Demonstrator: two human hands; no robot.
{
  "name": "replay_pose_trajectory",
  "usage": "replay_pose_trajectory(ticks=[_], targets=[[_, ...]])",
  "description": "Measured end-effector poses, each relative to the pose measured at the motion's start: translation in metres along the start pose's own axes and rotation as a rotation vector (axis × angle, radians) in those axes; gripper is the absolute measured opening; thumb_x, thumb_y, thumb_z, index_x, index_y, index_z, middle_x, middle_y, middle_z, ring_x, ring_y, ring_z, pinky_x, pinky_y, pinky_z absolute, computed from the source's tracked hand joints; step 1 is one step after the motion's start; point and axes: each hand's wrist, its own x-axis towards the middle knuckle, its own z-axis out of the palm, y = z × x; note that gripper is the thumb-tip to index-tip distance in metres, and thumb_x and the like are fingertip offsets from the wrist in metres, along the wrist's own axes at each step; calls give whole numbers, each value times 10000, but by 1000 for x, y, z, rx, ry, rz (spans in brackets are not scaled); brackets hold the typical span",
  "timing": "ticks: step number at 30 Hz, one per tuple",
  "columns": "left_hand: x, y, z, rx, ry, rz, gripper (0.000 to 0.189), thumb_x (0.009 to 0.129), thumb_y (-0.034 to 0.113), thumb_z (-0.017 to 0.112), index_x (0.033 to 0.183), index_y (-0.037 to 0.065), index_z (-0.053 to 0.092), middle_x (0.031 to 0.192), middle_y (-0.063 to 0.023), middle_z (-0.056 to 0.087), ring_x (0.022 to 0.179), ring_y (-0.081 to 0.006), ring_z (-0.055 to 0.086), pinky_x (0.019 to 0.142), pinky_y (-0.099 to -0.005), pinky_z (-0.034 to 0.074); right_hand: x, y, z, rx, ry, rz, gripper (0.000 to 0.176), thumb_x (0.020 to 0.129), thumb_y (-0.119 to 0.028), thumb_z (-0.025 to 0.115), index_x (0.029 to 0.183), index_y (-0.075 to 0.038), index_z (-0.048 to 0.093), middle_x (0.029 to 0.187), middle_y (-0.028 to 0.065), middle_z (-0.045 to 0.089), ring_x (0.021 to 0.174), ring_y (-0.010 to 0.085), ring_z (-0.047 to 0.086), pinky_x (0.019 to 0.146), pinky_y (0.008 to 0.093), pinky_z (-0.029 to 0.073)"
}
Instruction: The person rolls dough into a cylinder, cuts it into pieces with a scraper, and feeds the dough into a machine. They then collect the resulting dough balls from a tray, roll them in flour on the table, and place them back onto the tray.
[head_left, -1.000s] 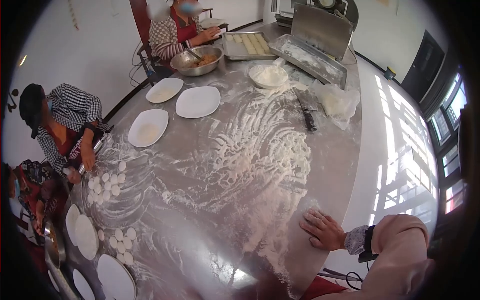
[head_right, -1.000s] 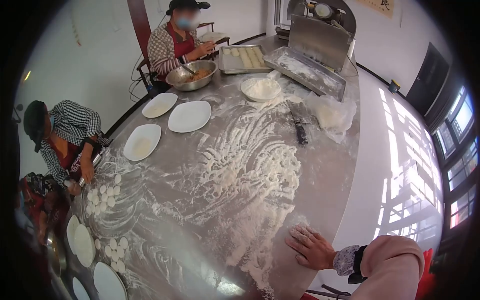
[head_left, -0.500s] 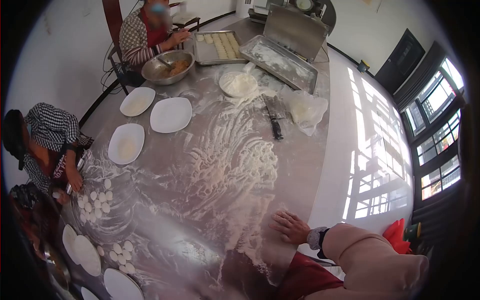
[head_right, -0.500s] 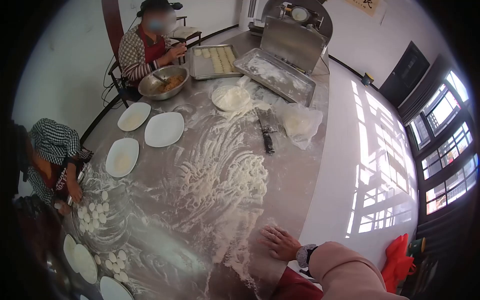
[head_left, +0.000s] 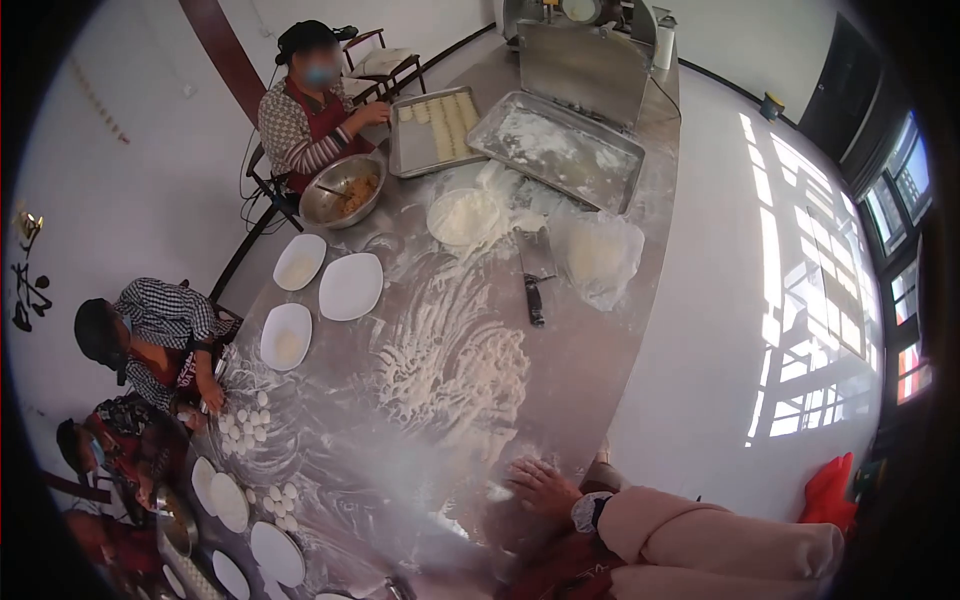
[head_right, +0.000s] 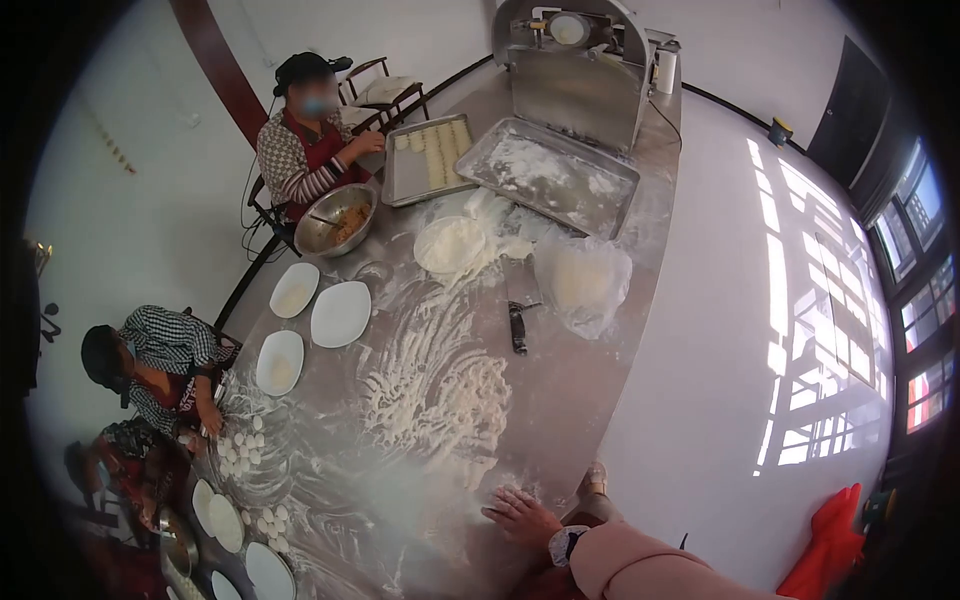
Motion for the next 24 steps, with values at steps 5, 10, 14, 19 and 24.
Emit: replay_pose_trajectory(ticks=[5, 10, 14, 19, 24], targets=[[-29, 132, 21, -224, -298, 650, 508, 816, 167, 613, 1291, 42, 486, 1209, -174, 553, 1124, -354, 505, 943, -471, 404, -38, 54, -32, 652, -99, 205, 356, 866, -63, 499, 1218, -65, 552, 1303, 162, 519, 1166, 329, 537, 952, 394, 465], [-16, 266, -7, -507, -628, 694, 346, 814, 134, 596, 1150, 53, 587, 1026, -163, 641, 971, -337, 613, 861, -432, 483, -104, 173, -136, 639, 74, 529, 135, 835, -78, 587, 935, -12, 651, 821, 135, 674, 791, 279, 669, 716, 368, 539], [-14, 313, 10, -553, -624, 769, 292, 835, 111, 561, 1113, 35, 609, 925, -134, 682, 838, -288, 674, 763, -365, 533, -172, 246, -173, 908, 261, 762, 80, 826, 10, 593, 887, 53, 623, 726, 106, 667, 598, 145, 654, 537, 280, 547], [-23, 342, 8, -553, -697, 697, 300, 840, 122, 566, 1128, 51, 613, 918, -141, 682, 845, -285, 674, 766, -370, 529, -159, 267, -222, 852, 210, 936, 153, 835, -92, 629, 842, 59, 603, 673, 118, 648, 522, 141, 620, 460, 275, 505], [-17, 369, 6, -522, -774, 633, 294, 858, 165, 531, 1125, 71, 608, 954, -179, 675, 905, -351, 653, 795, -436, 516, -54, 271, -271, 1064, 329, 1016, 248, 906, -222, 583, 771, -23, 523, 588, 39, 541, 426, 117, 490, 370, 265, 351]])
